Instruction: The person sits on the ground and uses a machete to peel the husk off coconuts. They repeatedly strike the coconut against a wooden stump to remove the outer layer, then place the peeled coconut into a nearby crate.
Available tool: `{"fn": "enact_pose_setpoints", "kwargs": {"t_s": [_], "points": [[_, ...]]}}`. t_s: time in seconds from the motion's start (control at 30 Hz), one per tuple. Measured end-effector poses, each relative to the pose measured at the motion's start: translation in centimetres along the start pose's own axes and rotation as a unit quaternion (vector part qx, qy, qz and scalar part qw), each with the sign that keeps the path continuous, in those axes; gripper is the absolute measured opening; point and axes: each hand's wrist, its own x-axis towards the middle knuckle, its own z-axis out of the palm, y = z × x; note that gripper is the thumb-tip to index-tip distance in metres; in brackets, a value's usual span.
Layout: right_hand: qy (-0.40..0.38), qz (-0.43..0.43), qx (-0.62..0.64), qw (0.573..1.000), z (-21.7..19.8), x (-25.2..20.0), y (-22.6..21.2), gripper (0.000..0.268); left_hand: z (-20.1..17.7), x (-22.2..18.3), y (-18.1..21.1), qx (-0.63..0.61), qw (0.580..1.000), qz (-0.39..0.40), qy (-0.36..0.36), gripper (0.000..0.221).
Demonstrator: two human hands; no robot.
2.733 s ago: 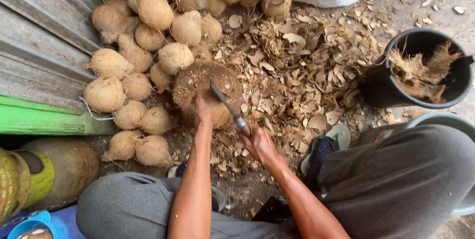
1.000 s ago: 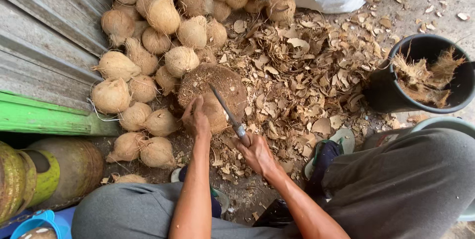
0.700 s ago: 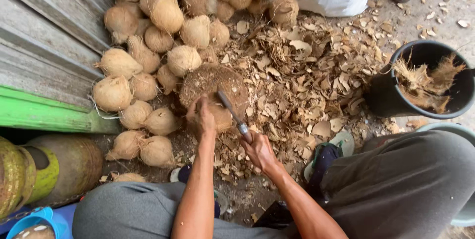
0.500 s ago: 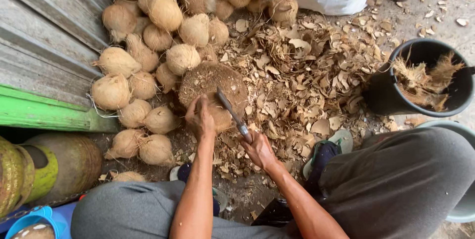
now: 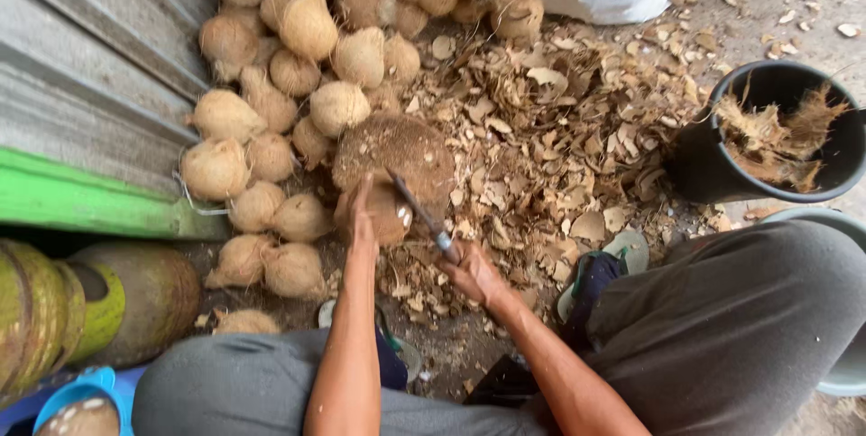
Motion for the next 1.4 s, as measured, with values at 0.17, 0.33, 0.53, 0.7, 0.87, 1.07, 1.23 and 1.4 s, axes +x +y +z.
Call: {"fn": "enact_pose_setpoints", "kwargs": {"t_s": [0.17, 0.33, 0.53, 0.7, 0.87, 1.07, 1.23, 1.4], "points": [[0.033, -0.021, -0.015, 0.999, 0.1, 0.7, 0.4, 0.017, 1.1, -0.9, 2.0, -0.005, 0.999, 0.031, 0.024, 0.063], [0.044, 0.004, -0.012, 0.999, -1.1, 1.7, -1.2, 0.027, 4.1, -0.5, 3.0, -0.022, 0.992, 0.031, 0.120, 0.064], [0.120, -0.071, -0.031, 0.990, 0.3, 1.0, -0.5, 0.034, 3.8, -2.1, 0.5, 0.062, 0.985, 0.085, 0.134, 0.070], [0.037, 0.141, 0.082, 0.986, -1.4, 3.2, 1.1, 0.027, 3.3, -0.9, 1.6, 0.002, 0.986, 0.137, 0.090, 0.074], [0.046, 0.147, 0.008, 0.988, -0.7, 1.2, 1.6, 0.025, 0.7, -0.8, 0.5, 0.078, 0.992, 0.005, 0.101, 0.073], [0.022, 0.058, 0.015, 0.998, 0.5, -0.5, -0.9, 0.051, -0.2, 0.4, 0.3, -0.004, 0.994, -0.040, 0.105, 0.080], [-0.013, 0.160, 0.141, 0.977, -1.1, 0.3, -1.3, 0.033, 0.4, 1.2, 2.2, -0.005, 0.992, -0.022, 0.122, 0.070], [0.069, 0.176, -0.001, 0.982, -4.3, 0.5, 1.2, 0.032, 0.6, -0.2, 2.1, -0.078, 0.994, 0.068, 0.045, 0.072]]}}
